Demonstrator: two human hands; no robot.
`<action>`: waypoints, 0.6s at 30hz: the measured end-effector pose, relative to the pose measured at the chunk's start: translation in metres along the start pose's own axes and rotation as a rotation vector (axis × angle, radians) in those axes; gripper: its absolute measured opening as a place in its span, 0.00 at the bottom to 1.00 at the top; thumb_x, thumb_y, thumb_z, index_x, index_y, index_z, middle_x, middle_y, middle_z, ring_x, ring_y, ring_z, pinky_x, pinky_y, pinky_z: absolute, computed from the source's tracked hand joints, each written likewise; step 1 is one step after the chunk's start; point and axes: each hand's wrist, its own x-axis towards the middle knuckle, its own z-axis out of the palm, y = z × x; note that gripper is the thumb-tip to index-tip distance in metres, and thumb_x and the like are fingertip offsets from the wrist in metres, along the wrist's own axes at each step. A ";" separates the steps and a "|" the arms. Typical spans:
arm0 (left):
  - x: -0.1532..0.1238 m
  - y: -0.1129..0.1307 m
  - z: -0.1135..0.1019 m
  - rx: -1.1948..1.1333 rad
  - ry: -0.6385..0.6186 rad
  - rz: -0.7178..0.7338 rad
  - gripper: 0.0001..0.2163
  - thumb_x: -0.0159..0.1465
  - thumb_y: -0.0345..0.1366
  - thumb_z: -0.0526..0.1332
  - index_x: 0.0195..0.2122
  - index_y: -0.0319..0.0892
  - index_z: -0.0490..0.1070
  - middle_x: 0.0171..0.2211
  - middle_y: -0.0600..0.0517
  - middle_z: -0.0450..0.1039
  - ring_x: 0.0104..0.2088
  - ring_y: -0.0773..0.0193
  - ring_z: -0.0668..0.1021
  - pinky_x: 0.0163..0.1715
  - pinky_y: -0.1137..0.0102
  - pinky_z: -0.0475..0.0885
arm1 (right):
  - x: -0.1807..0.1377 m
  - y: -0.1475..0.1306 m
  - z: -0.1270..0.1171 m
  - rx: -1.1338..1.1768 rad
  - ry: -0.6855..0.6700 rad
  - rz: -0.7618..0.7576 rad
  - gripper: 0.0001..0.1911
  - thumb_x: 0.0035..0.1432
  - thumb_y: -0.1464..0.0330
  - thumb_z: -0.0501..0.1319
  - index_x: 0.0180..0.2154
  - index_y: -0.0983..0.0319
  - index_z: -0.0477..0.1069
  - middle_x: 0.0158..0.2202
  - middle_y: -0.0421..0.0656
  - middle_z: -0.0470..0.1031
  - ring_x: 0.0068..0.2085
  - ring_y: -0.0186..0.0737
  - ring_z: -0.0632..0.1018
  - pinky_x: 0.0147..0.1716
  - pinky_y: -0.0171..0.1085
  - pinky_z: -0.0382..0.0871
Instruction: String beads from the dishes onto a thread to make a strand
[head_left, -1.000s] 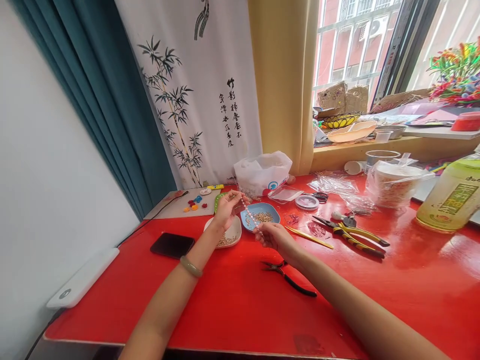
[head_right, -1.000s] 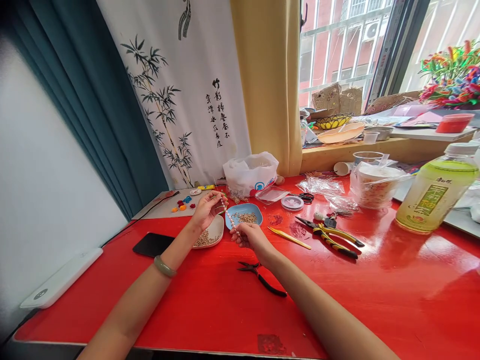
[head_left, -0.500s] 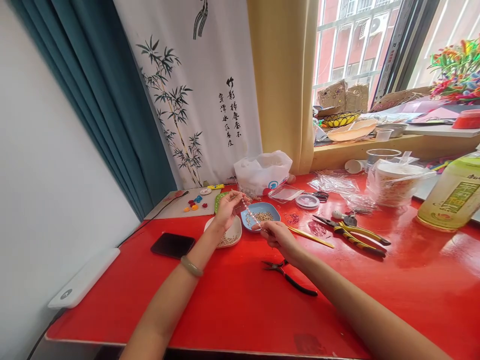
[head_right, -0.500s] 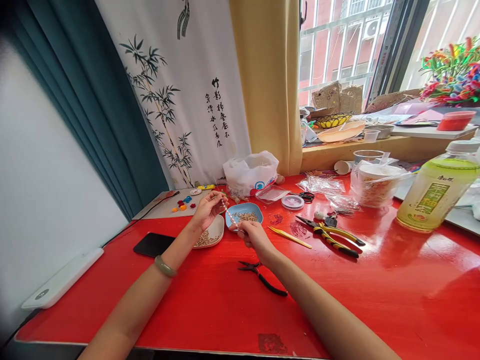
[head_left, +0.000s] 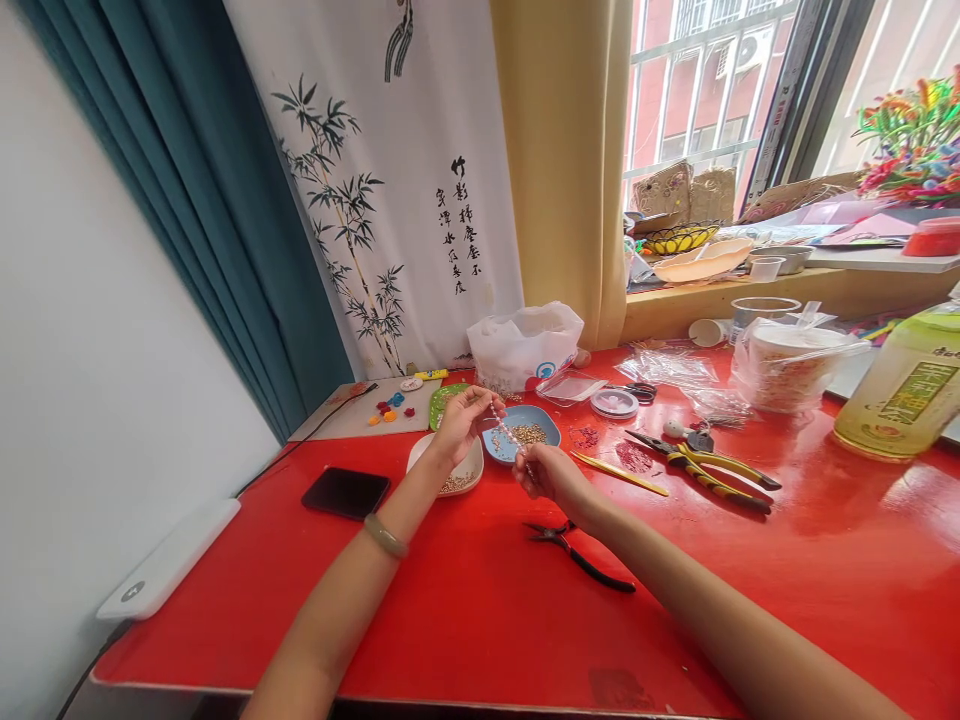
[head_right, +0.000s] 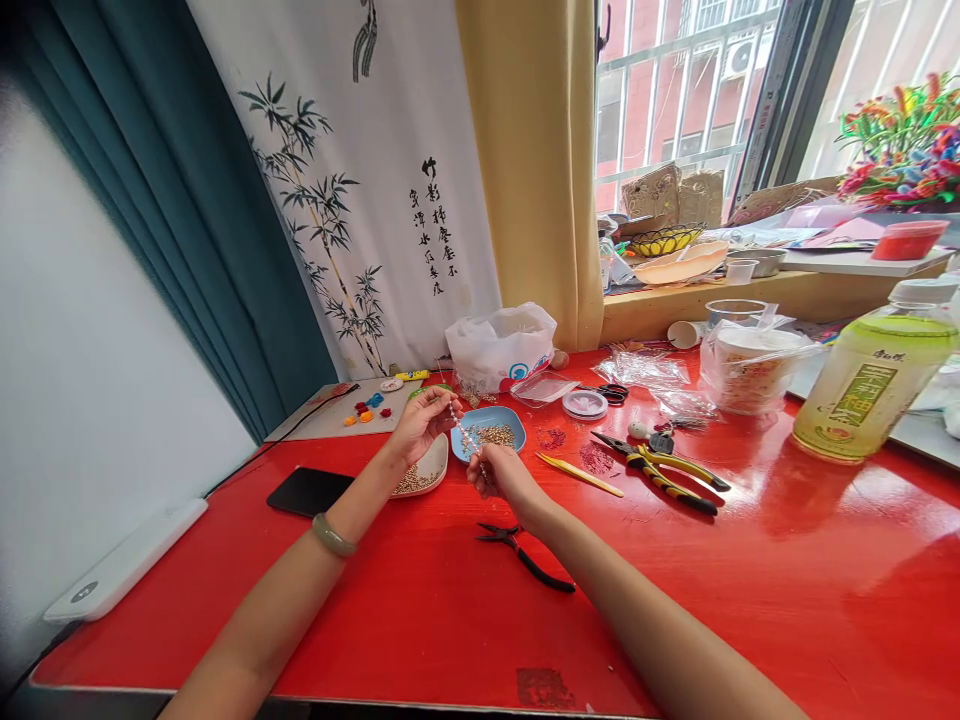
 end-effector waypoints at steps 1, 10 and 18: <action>0.000 0.000 0.000 0.006 -0.004 -0.002 0.09 0.50 0.37 0.63 0.28 0.38 0.65 0.25 0.53 0.70 0.26 0.70 0.73 0.26 0.75 0.67 | 0.000 0.000 0.000 0.012 -0.013 -0.002 0.06 0.40 0.69 0.48 0.19 0.64 0.60 0.15 0.36 0.60 0.16 0.26 0.58 0.16 0.30 0.47; 0.001 -0.001 -0.001 0.028 0.013 -0.010 0.10 0.49 0.38 0.63 0.28 0.38 0.65 0.24 0.53 0.69 0.25 0.71 0.73 0.25 0.77 0.67 | -0.002 -0.006 0.001 0.004 -0.003 -0.035 0.07 0.42 0.68 0.48 0.22 0.64 0.61 0.13 0.30 0.44 0.16 0.25 0.43 0.16 0.32 0.33; -0.003 0.000 0.003 0.203 0.029 -0.026 0.12 0.49 0.42 0.62 0.28 0.39 0.63 0.25 0.53 0.70 0.22 0.69 0.75 0.21 0.77 0.68 | 0.002 -0.001 -0.002 -0.073 -0.011 -0.128 0.08 0.42 0.69 0.47 0.16 0.62 0.57 0.13 0.36 0.56 0.16 0.28 0.57 0.17 0.32 0.48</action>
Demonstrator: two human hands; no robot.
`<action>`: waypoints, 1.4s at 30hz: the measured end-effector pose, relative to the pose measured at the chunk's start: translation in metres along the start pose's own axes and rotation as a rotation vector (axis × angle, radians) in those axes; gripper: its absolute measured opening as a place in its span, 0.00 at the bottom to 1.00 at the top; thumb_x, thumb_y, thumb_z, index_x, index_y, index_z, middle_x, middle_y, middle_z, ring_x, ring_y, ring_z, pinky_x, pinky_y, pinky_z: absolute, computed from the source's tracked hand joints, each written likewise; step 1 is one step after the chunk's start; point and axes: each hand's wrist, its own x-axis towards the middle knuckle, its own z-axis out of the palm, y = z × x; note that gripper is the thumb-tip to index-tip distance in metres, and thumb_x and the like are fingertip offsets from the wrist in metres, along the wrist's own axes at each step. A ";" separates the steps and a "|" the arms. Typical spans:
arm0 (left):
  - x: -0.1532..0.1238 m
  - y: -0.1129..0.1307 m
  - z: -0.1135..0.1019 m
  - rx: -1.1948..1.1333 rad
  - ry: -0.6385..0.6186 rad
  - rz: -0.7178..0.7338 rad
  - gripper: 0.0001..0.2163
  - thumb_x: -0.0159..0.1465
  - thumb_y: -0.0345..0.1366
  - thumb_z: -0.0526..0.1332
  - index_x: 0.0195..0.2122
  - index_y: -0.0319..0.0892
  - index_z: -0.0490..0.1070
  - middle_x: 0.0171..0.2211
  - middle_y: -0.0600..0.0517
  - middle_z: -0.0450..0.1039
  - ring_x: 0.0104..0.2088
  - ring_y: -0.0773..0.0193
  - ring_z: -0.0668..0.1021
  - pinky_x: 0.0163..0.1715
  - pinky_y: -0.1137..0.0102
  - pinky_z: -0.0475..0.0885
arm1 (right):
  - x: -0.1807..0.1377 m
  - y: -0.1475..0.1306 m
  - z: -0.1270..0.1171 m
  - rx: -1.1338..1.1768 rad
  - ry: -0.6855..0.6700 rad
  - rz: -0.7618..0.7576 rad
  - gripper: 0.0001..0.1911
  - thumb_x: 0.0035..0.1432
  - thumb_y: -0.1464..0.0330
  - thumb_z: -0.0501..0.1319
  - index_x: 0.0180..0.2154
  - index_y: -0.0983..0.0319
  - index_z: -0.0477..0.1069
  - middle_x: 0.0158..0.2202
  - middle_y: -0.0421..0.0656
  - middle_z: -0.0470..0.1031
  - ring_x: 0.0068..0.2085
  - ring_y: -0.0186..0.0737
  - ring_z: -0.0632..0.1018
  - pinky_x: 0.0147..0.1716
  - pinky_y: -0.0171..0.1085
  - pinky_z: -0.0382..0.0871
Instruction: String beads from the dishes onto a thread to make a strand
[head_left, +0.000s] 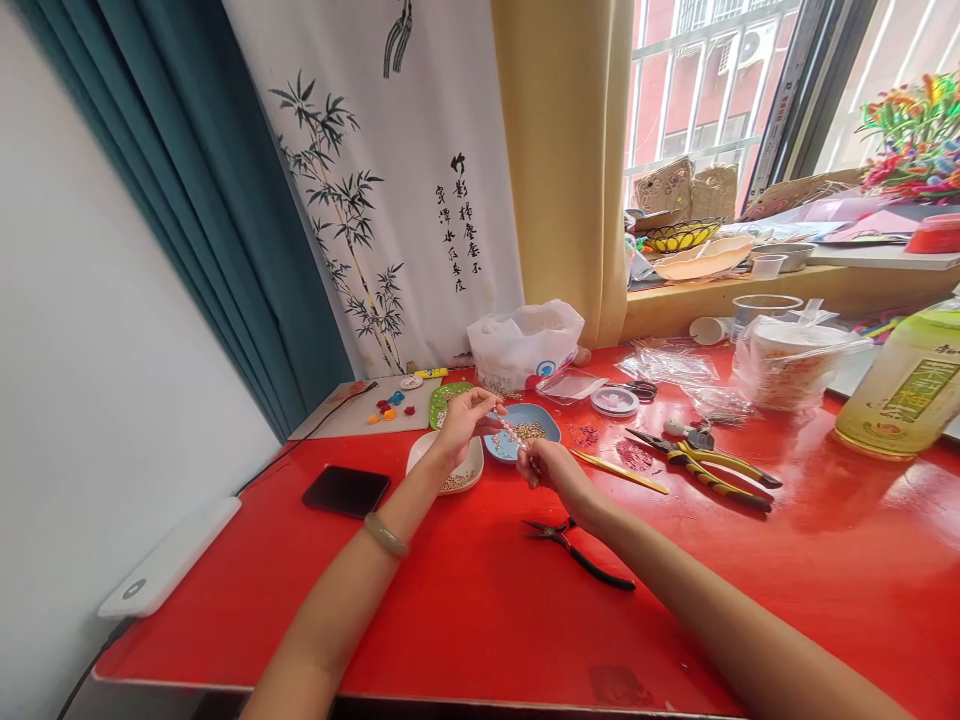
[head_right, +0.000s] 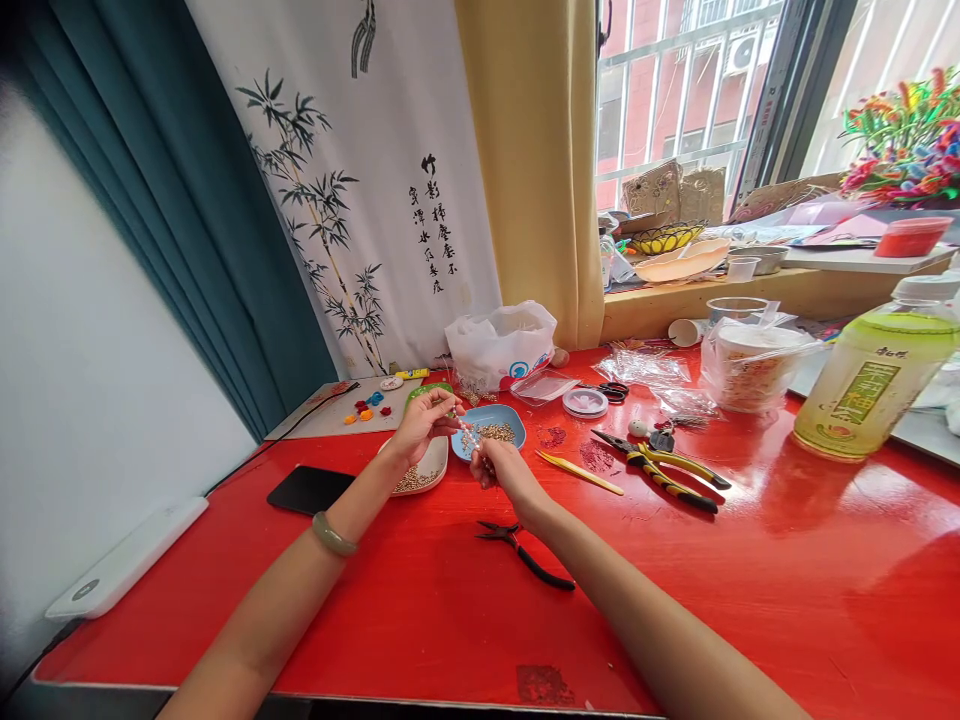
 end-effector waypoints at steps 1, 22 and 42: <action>-0.001 0.001 0.001 0.028 -0.004 0.003 0.12 0.49 0.42 0.62 0.28 0.39 0.63 0.26 0.52 0.70 0.21 0.69 0.75 0.20 0.77 0.67 | 0.001 0.002 -0.001 0.003 0.002 -0.003 0.07 0.41 0.69 0.47 0.16 0.62 0.58 0.14 0.37 0.58 0.17 0.29 0.59 0.18 0.32 0.50; -0.007 0.008 0.007 -0.001 -0.106 -0.008 0.11 0.51 0.42 0.60 0.28 0.38 0.63 0.26 0.52 0.70 0.21 0.70 0.75 0.18 0.79 0.67 | -0.002 -0.005 0.002 -0.017 -0.007 -0.036 0.08 0.44 0.69 0.47 0.18 0.62 0.59 0.12 0.37 0.59 0.17 0.30 0.60 0.20 0.33 0.49; -0.003 0.007 0.001 -0.036 -0.114 -0.065 0.12 0.50 0.41 0.62 0.28 0.38 0.62 0.25 0.52 0.70 0.21 0.68 0.76 0.15 0.80 0.65 | -0.004 -0.010 0.002 -0.139 0.023 -0.057 0.10 0.47 0.64 0.48 0.19 0.61 0.58 0.13 0.31 0.42 0.17 0.28 0.46 0.17 0.32 0.40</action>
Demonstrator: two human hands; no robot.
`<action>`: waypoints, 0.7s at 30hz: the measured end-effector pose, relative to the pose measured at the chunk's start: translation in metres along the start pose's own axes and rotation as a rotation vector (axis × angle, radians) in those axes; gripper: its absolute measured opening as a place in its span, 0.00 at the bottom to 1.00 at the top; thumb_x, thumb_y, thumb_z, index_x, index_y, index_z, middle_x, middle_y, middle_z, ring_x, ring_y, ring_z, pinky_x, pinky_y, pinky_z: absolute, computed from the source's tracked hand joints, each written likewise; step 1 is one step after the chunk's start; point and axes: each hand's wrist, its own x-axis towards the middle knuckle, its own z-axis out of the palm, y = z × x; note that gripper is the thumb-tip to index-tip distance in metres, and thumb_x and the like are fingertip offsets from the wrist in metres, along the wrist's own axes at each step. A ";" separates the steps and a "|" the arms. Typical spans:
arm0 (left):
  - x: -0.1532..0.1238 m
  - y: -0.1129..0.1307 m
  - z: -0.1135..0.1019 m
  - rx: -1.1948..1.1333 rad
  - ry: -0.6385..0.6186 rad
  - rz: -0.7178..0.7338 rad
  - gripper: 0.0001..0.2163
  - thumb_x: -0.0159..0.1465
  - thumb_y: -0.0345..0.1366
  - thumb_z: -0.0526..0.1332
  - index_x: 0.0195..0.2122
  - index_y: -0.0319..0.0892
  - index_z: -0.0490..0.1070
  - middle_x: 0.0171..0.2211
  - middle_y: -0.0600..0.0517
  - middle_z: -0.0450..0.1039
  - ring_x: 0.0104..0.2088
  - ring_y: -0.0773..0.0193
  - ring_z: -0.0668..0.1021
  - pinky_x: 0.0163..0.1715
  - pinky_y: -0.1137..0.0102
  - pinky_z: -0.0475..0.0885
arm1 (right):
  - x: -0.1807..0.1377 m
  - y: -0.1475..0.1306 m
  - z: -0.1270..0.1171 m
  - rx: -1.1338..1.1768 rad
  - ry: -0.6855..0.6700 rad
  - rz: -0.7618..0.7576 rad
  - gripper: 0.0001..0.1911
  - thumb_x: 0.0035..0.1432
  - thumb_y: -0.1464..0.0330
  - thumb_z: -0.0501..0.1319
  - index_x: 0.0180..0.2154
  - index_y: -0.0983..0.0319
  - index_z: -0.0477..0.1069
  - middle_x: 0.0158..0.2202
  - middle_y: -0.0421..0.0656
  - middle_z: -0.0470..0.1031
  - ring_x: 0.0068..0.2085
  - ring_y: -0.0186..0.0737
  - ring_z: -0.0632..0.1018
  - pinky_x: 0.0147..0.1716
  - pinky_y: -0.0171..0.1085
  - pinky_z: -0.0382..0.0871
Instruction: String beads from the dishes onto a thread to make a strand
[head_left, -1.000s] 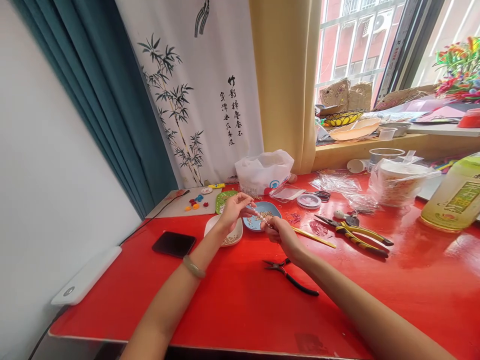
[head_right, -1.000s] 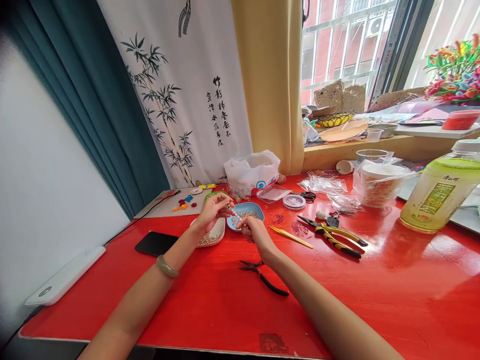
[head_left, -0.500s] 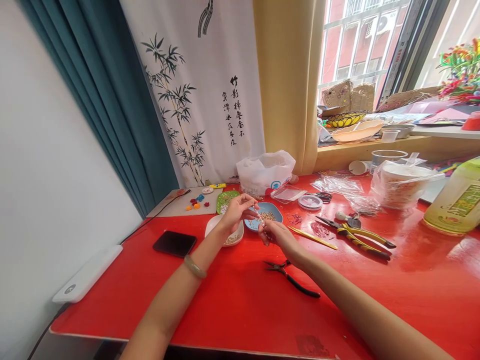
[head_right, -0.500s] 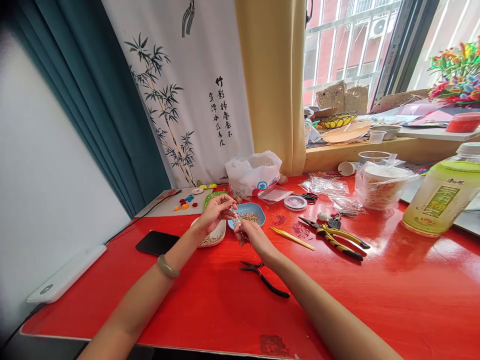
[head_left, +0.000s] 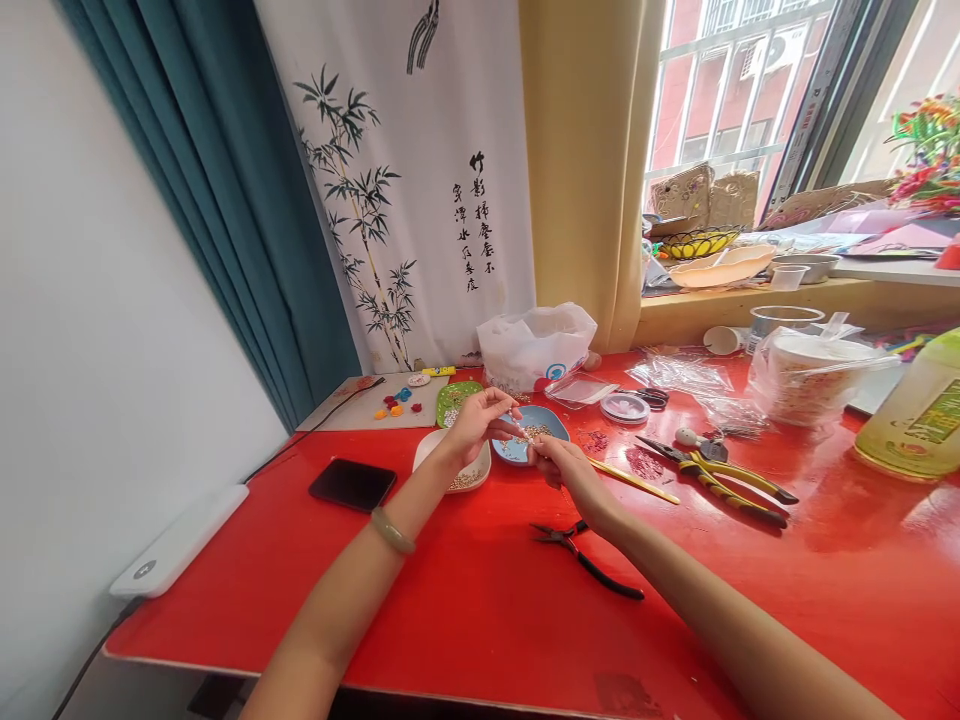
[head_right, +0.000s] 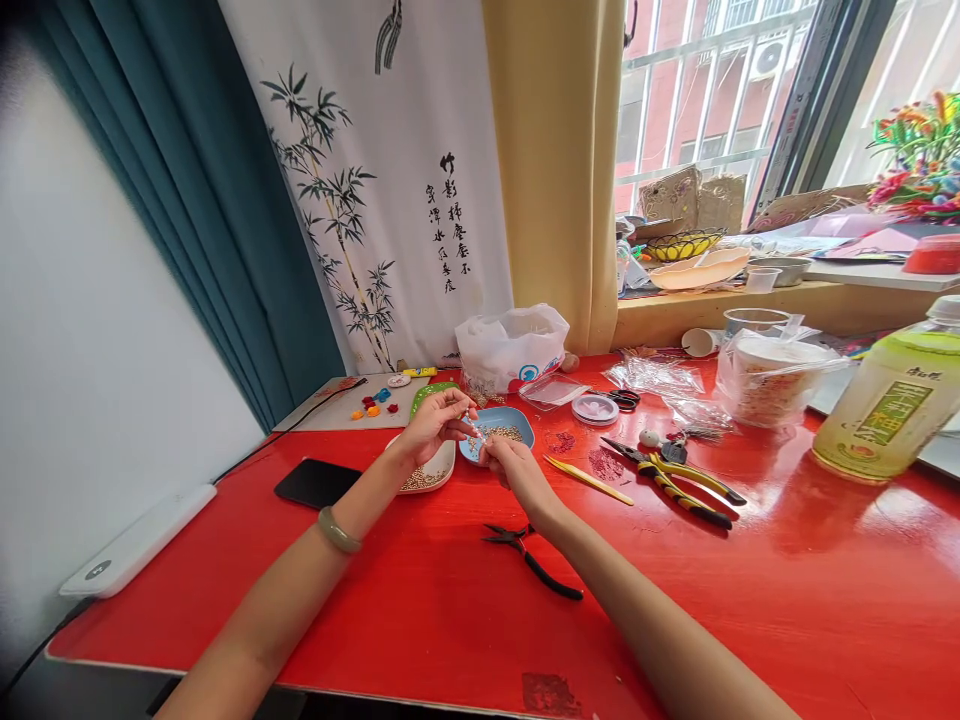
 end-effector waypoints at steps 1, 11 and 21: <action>0.000 0.001 0.001 0.002 -0.006 -0.002 0.12 0.50 0.40 0.62 0.28 0.38 0.62 0.25 0.52 0.70 0.21 0.68 0.76 0.15 0.81 0.65 | 0.000 0.000 0.000 -0.015 0.002 -0.001 0.11 0.48 0.64 0.48 0.18 0.61 0.58 0.13 0.31 0.42 0.16 0.28 0.46 0.17 0.32 0.41; -0.003 0.002 0.005 0.027 -0.056 -0.020 0.11 0.50 0.40 0.62 0.28 0.39 0.63 0.25 0.53 0.70 0.20 0.69 0.75 0.15 0.80 0.66 | 0.001 0.003 0.000 -0.001 -0.100 -0.029 0.14 0.48 0.68 0.46 0.14 0.62 0.58 0.13 0.38 0.61 0.16 0.30 0.63 0.19 0.32 0.52; -0.004 0.003 0.004 0.016 -0.083 -0.061 0.13 0.49 0.40 0.63 0.28 0.38 0.63 0.26 0.52 0.70 0.21 0.68 0.75 0.16 0.80 0.66 | 0.002 0.005 0.001 0.141 -0.108 -0.004 0.08 0.43 0.69 0.48 0.17 0.62 0.59 0.12 0.33 0.52 0.15 0.26 0.53 0.16 0.31 0.43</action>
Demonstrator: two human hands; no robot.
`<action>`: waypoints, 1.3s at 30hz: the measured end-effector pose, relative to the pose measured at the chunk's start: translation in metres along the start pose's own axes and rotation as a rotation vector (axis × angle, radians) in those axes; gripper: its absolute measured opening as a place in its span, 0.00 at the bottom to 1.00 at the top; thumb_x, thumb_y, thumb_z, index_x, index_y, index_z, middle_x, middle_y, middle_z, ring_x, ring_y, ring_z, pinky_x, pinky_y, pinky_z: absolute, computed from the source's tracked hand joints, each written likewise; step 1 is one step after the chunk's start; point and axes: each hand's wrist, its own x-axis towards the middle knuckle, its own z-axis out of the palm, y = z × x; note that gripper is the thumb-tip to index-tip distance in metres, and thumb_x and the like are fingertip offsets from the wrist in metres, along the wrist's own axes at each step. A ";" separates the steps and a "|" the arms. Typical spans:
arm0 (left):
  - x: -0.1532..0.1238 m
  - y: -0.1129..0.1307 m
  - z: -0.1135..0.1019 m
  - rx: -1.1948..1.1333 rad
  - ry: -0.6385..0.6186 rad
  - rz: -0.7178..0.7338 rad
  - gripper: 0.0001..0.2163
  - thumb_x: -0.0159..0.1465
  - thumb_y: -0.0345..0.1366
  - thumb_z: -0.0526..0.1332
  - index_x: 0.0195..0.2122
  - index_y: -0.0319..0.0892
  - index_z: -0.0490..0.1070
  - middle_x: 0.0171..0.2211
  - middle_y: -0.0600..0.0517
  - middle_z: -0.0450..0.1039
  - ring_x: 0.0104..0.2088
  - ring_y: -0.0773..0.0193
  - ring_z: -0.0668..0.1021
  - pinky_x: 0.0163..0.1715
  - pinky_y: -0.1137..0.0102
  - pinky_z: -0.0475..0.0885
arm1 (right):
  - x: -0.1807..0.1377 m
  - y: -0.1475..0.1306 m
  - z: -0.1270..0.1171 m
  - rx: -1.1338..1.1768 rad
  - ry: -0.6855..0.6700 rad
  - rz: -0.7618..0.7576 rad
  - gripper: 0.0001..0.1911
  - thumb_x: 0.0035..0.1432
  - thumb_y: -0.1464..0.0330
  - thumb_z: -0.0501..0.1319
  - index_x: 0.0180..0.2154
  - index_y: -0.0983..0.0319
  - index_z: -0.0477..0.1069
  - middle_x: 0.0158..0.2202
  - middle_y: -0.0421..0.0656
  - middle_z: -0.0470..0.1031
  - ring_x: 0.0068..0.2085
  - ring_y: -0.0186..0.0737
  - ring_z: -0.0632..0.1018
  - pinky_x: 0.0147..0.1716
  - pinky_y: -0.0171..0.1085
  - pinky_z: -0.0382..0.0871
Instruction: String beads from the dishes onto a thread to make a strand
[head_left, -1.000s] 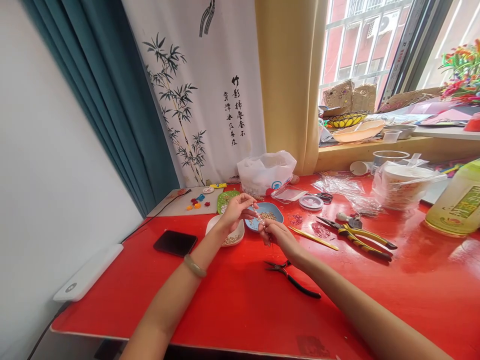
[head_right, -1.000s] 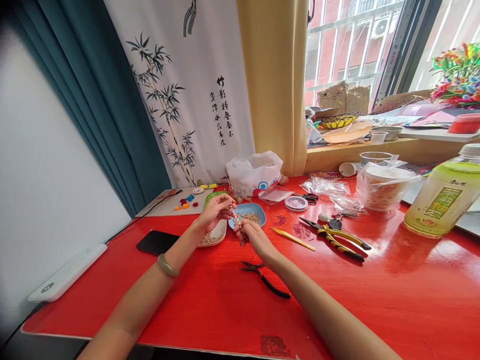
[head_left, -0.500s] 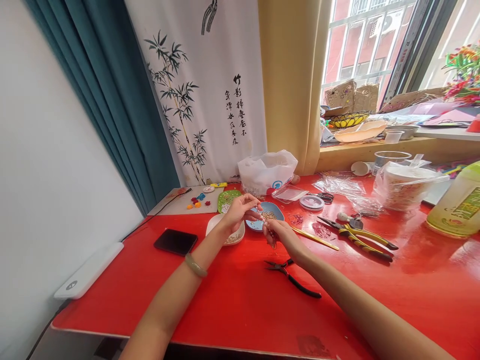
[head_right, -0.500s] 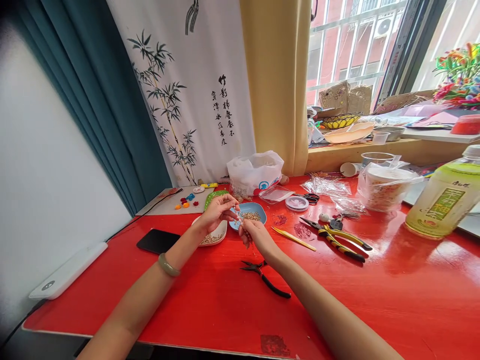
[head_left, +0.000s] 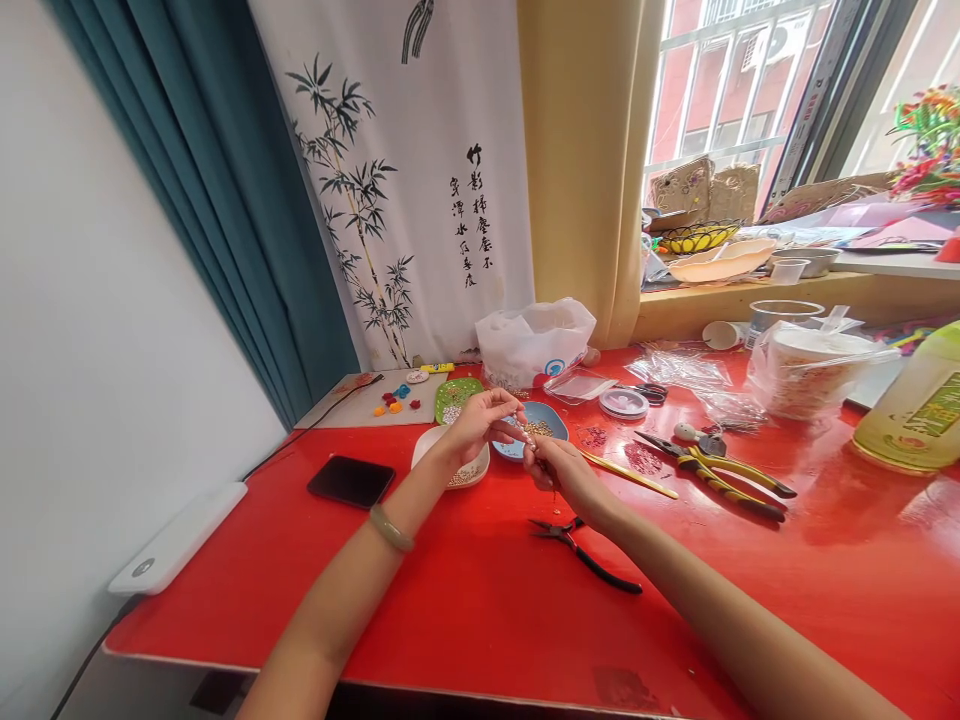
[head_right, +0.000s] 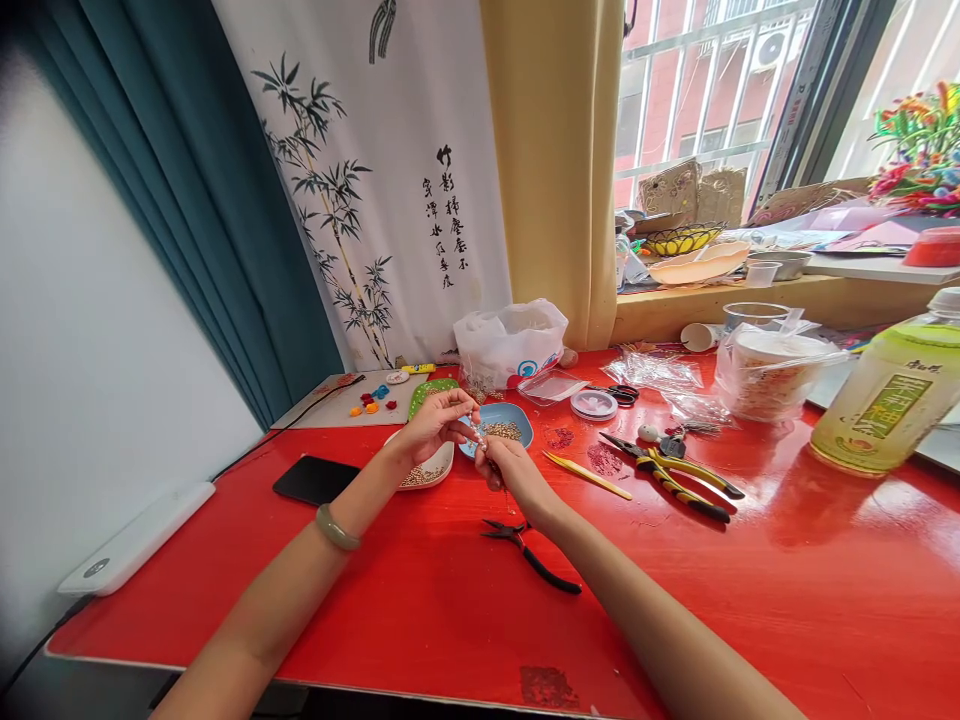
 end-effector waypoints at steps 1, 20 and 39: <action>0.000 0.001 0.000 0.006 -0.007 0.002 0.13 0.49 0.40 0.63 0.28 0.38 0.63 0.26 0.52 0.69 0.22 0.68 0.76 0.16 0.80 0.67 | 0.001 0.001 -0.001 0.022 -0.001 0.012 0.07 0.43 0.69 0.48 0.17 0.62 0.59 0.12 0.32 0.50 0.14 0.25 0.50 0.15 0.31 0.40; 0.000 0.002 -0.001 0.041 -0.059 -0.001 0.12 0.51 0.40 0.61 0.29 0.38 0.63 0.25 0.53 0.69 0.23 0.67 0.76 0.16 0.80 0.65 | 0.000 0.001 0.000 -0.014 0.036 -0.009 0.06 0.44 0.69 0.48 0.19 0.62 0.59 0.12 0.35 0.57 0.16 0.27 0.56 0.16 0.32 0.45; -0.003 0.004 0.001 0.092 -0.052 0.076 0.11 0.53 0.41 0.59 0.29 0.37 0.64 0.26 0.52 0.69 0.26 0.69 0.75 0.21 0.79 0.65 | 0.000 -0.002 -0.004 -0.073 0.113 0.033 0.09 0.46 0.67 0.49 0.20 0.63 0.63 0.08 0.32 0.52 0.13 0.26 0.52 0.14 0.30 0.45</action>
